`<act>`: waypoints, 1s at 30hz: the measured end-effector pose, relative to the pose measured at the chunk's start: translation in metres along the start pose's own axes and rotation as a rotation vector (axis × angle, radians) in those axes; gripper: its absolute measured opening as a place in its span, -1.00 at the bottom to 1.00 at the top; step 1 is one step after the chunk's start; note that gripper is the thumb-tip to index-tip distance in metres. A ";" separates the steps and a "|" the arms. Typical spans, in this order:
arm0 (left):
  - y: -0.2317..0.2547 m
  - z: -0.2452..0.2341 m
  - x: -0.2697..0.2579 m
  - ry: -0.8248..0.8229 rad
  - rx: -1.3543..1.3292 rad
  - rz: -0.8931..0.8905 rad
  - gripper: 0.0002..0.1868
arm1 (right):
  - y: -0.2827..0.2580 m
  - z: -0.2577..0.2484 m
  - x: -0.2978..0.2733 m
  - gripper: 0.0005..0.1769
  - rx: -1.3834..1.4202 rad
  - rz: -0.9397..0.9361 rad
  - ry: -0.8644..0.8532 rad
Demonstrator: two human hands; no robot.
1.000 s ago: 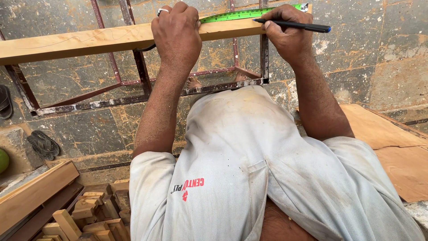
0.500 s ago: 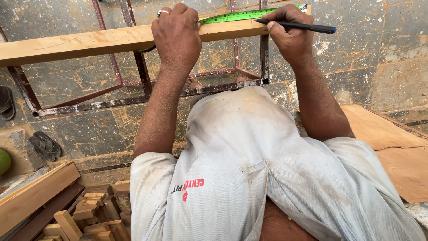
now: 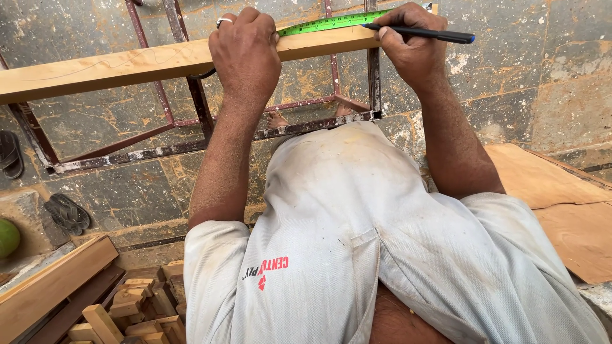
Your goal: Using a tape measure, try square, and pencil to mark measurements on wood planks for cutting or assembly.
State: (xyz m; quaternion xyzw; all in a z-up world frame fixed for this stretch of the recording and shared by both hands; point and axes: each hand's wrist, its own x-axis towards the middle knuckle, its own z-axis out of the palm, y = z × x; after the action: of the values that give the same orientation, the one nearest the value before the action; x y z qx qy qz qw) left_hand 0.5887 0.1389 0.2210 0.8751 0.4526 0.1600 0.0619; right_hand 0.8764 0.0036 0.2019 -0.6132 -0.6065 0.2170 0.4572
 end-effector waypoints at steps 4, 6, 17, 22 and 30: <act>0.001 -0.002 0.000 0.010 0.000 0.008 -0.87 | -0.003 0.000 0.000 -0.90 -0.010 0.012 0.000; 0.000 -0.001 0.000 0.009 -0.002 0.006 -0.87 | -0.003 0.000 0.000 -0.90 -0.005 0.002 0.001; 0.000 -0.001 0.000 0.023 0.013 0.019 -0.88 | 0.000 0.001 0.000 -0.90 -0.031 0.004 0.002; -0.001 0.001 0.000 0.010 0.002 0.009 -0.87 | 0.001 0.001 -0.001 -0.90 -0.027 0.004 0.001; 0.000 0.001 -0.001 0.009 -0.003 0.005 -0.87 | -0.002 0.001 -0.001 -0.88 -0.015 0.017 -0.003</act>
State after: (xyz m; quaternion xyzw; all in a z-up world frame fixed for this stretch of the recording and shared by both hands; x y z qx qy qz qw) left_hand 0.5882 0.1384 0.2201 0.8754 0.4505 0.1646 0.0607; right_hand 0.8745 0.0030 0.2027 -0.6215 -0.6035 0.2173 0.4499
